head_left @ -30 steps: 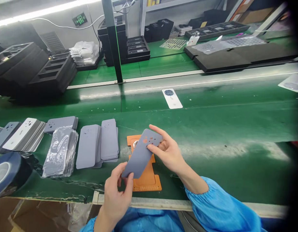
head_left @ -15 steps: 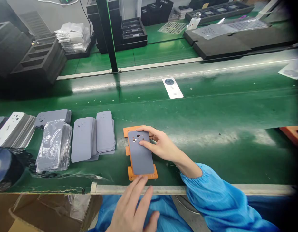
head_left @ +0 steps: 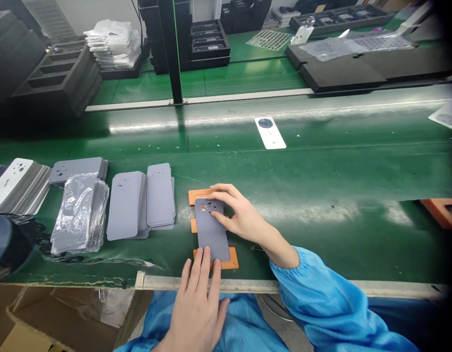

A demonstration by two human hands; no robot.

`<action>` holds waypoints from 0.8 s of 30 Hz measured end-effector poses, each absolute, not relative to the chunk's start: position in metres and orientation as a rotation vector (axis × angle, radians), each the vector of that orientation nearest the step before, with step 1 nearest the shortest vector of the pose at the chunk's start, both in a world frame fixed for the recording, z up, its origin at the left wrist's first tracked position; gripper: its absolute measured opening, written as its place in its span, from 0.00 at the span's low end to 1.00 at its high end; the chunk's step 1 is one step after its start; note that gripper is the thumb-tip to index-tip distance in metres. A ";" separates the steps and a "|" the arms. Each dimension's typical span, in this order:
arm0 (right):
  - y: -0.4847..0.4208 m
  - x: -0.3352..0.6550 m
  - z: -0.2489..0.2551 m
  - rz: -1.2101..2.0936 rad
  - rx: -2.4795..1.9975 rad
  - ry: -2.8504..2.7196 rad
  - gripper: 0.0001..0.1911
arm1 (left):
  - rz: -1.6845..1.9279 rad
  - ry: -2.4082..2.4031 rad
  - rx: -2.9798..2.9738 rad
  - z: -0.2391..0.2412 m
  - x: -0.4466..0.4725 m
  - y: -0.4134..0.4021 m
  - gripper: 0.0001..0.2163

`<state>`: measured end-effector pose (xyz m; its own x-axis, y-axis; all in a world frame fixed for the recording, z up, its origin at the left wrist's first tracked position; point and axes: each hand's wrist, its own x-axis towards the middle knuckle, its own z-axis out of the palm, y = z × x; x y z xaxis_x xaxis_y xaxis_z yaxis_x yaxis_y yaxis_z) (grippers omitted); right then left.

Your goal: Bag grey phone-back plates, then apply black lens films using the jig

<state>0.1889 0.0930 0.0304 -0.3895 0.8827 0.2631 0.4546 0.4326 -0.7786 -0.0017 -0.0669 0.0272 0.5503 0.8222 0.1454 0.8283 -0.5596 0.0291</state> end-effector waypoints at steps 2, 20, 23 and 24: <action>0.096 0.188 0.027 0.691 -1.211 -2.093 0.20 | -0.220 -1.439 -2.713 0.028 -0.001 -0.065 0.25; 0.048 0.133 0.017 0.245 -1.571 -2.492 0.27 | -0.366 -1.528 -2.723 0.003 -0.002 -0.074 0.26; 0.053 0.139 0.023 0.288 -1.555 -2.491 0.24 | -0.371 -1.528 -2.735 0.005 -0.003 -0.073 0.29; 0.054 0.142 0.026 0.324 -1.527 -2.493 0.24 | -0.364 -1.529 -2.742 0.006 -0.004 -0.072 0.30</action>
<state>0.1424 0.0538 0.0257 -0.4464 0.8931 0.0555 0.8492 0.4424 -0.2884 -0.0036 -0.0719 0.0059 0.5054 0.8415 0.1909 0.8371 -0.5318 0.1279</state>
